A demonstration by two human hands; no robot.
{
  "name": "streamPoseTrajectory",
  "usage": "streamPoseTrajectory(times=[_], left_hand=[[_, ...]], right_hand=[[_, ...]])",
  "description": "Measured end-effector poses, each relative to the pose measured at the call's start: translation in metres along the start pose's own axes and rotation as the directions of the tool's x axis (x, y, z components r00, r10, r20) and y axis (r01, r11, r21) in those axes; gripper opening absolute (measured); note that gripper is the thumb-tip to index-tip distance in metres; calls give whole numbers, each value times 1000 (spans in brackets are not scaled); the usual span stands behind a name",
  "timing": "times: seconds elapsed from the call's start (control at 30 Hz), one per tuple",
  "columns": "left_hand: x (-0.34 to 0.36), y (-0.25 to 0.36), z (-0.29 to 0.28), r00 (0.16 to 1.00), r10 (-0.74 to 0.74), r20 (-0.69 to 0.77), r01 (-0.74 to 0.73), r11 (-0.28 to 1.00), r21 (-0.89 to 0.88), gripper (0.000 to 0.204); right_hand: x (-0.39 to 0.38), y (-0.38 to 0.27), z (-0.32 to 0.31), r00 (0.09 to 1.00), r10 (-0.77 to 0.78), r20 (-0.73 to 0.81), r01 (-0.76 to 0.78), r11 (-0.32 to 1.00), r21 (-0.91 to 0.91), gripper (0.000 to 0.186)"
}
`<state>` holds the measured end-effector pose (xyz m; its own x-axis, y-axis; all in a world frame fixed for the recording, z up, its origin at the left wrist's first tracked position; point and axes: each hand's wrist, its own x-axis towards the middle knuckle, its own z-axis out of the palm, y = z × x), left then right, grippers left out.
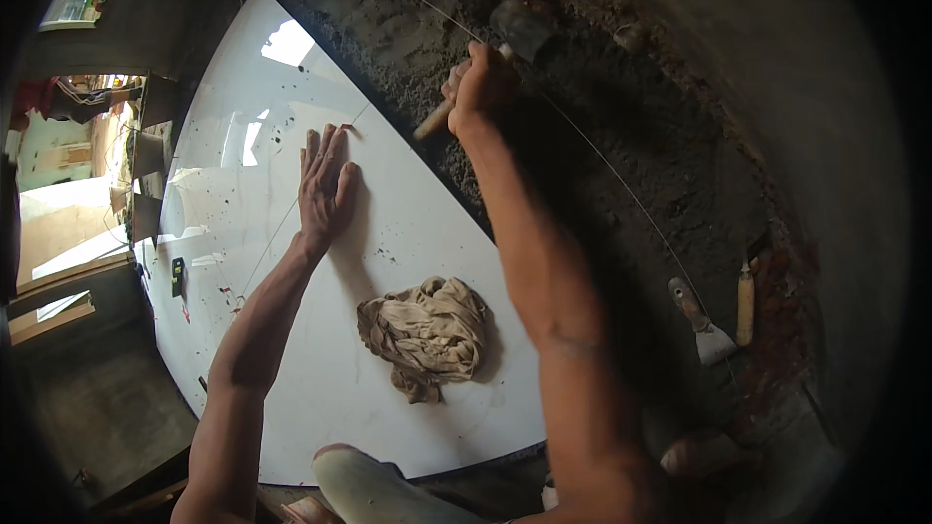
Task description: The person installs floor tiles by scraping excess mortar from the joints with a putty knife, wiping the surface with a cloth, tapping a tile into place with a mallet, and trimming mortar along the edge with a trowel.
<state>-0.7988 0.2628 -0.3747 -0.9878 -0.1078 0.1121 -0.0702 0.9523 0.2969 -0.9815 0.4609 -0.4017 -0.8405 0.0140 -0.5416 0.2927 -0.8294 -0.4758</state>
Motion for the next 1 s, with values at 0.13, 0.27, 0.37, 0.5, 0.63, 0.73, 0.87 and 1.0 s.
streamPoseTrajectory(times=[0.13, 0.27, 0.37, 0.5, 0.63, 0.73, 0.87, 1.0], left_hand=[[0, -1, 1, 1000, 18, 14, -17, 1000, -23, 57], [-1, -5, 2, 1000, 19, 8, -18, 1000, -21, 57], [-7, -15, -5, 1000, 12, 18, -13, 1000, 16, 57], [0, -6, 2, 999, 34, 3, -34, 999, 11, 59], [-3, -13, 2, 1000, 25, -1, -25, 1000, 4, 58], [-4, -6, 1, 1000, 27, 3, -27, 1000, 5, 57], [-7, -4, 4, 999, 40, -6, -40, 999, -11, 57], [-4, -3, -1, 1000, 21, -4, -21, 1000, 6, 58]], right_hand=[[27, -43, -1, 998, -40, 56, 38, 999, 26, 35], [16, 11, -1, 999, 14, 53, -17, 999, 47, 39], [4, -4, 23, 997, -82, 9, 82, 987, -136, 40], [15, -8, 2, 999, -40, 27, 39, 999, 23, 35], [5, 6, 15, 999, -36, 19, 38, 995, -88, 35], [20, -20, 4, 994, -35, 107, 30, 999, 42, 39], [8, 14, -1, 1000, 10, 0, -10, 998, -69, 42], [5, 16, 9, 998, -52, 40, 50, 997, 51, 31]])
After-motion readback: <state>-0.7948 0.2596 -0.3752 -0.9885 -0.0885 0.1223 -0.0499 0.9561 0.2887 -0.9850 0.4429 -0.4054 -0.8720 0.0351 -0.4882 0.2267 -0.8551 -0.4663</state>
